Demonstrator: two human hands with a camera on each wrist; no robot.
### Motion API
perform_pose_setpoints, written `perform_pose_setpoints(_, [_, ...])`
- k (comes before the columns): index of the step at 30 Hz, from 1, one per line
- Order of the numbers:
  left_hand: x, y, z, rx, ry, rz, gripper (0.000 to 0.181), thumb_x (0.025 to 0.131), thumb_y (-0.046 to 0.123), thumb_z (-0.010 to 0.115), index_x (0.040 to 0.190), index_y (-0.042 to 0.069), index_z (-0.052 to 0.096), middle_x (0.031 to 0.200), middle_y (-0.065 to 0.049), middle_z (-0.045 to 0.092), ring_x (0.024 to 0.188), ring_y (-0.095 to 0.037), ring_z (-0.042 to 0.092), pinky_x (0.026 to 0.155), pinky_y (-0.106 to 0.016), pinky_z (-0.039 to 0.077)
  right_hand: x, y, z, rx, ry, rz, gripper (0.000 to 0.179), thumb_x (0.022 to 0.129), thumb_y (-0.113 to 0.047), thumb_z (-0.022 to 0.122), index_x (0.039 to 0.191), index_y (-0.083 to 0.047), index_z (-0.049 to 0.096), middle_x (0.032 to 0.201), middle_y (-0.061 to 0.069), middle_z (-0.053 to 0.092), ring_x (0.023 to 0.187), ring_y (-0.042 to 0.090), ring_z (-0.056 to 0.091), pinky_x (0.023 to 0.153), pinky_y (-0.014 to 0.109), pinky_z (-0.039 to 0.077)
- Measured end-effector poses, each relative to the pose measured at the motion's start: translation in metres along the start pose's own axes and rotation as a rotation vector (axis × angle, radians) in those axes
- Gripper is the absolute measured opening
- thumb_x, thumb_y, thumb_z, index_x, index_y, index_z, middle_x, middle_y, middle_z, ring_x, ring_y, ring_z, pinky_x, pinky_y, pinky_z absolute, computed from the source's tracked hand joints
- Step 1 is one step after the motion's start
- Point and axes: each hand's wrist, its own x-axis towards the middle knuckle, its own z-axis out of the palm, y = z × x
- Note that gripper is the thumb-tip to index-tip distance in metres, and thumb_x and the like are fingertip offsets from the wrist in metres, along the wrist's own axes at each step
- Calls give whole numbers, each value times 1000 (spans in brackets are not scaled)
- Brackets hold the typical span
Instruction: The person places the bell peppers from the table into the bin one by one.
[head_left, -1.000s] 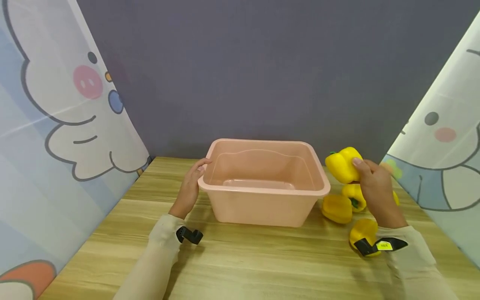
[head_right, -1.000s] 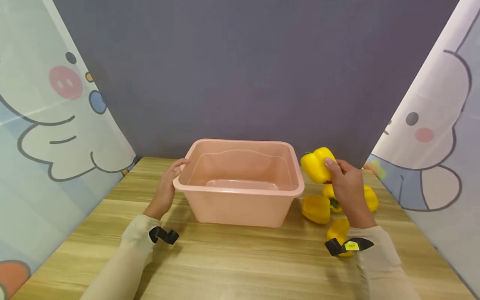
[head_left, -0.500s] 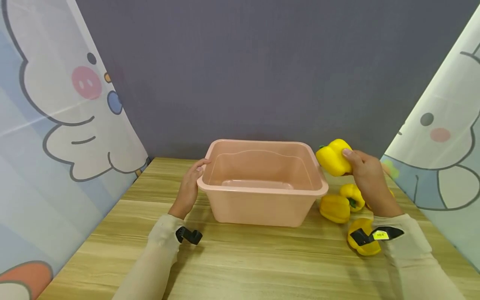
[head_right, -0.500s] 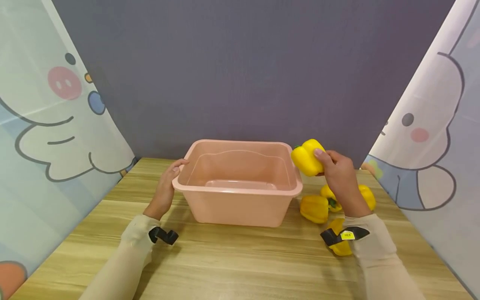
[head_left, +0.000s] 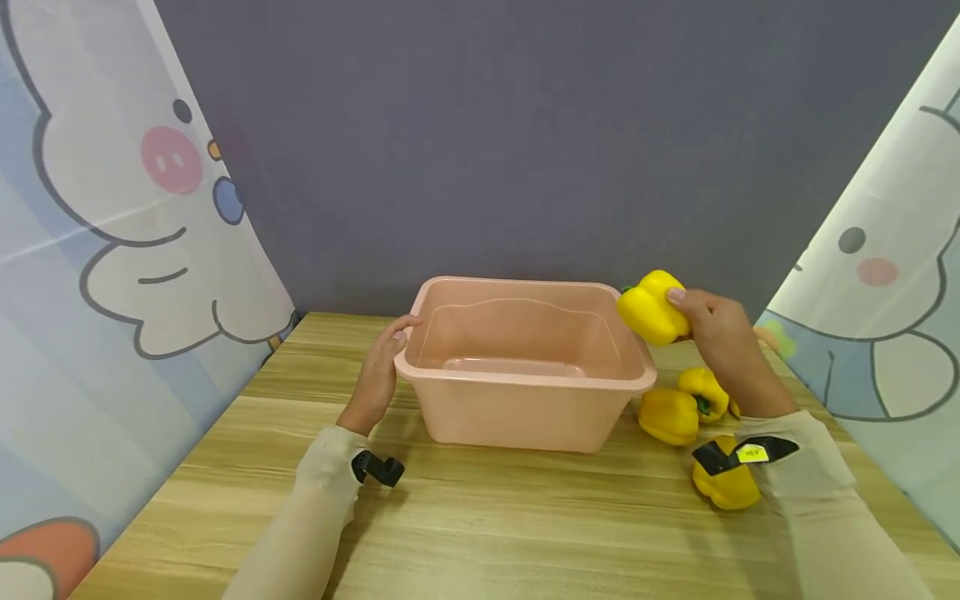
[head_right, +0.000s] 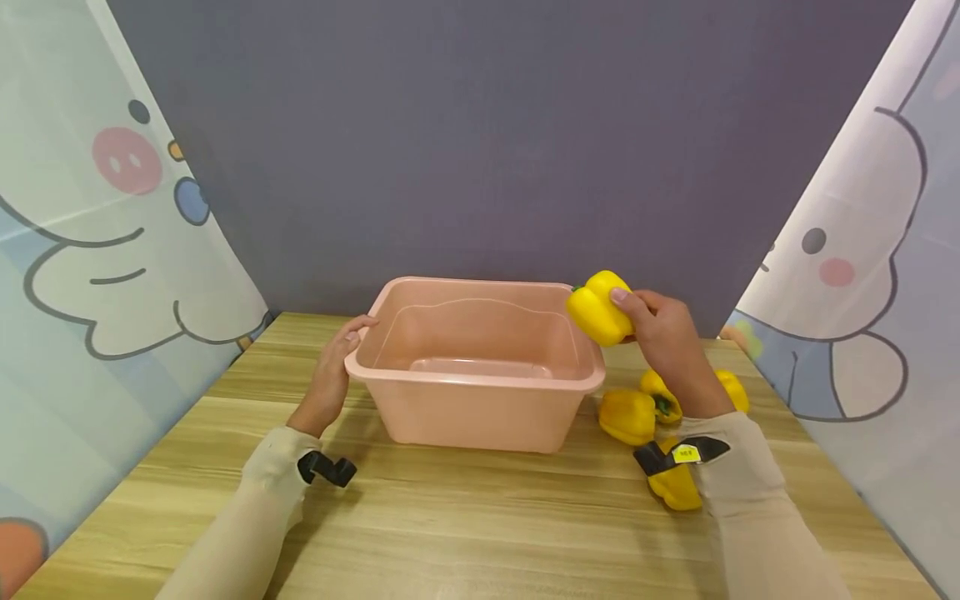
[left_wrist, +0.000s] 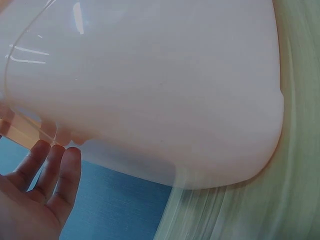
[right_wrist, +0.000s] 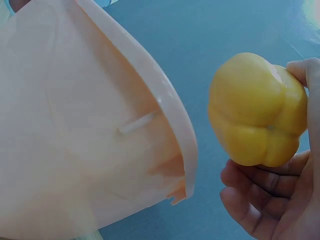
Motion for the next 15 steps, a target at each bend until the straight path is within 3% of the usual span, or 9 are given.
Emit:
perform_pose_setpoints(11, [0,-1,-1,-8,5,-1,44,107,27,37,138,-1,53,145,-14,48,132,-25,43,104,-41,36,7,-4,-7,-52,-47,-10,58,104,-50,44,114,3,66,87,-4,63,77,16,57,67,20,48])
perform_pose_setpoints(15, [0,-1,-1,-13,-1,4,44,107,26,37,138,-1,52,145,-15,48,132,-25,43,105,-44,35,12,-7,-9,-71,-88,-31,57,104,-46,43,118,5,65,92,2,64,77,14,58,67,21,49])
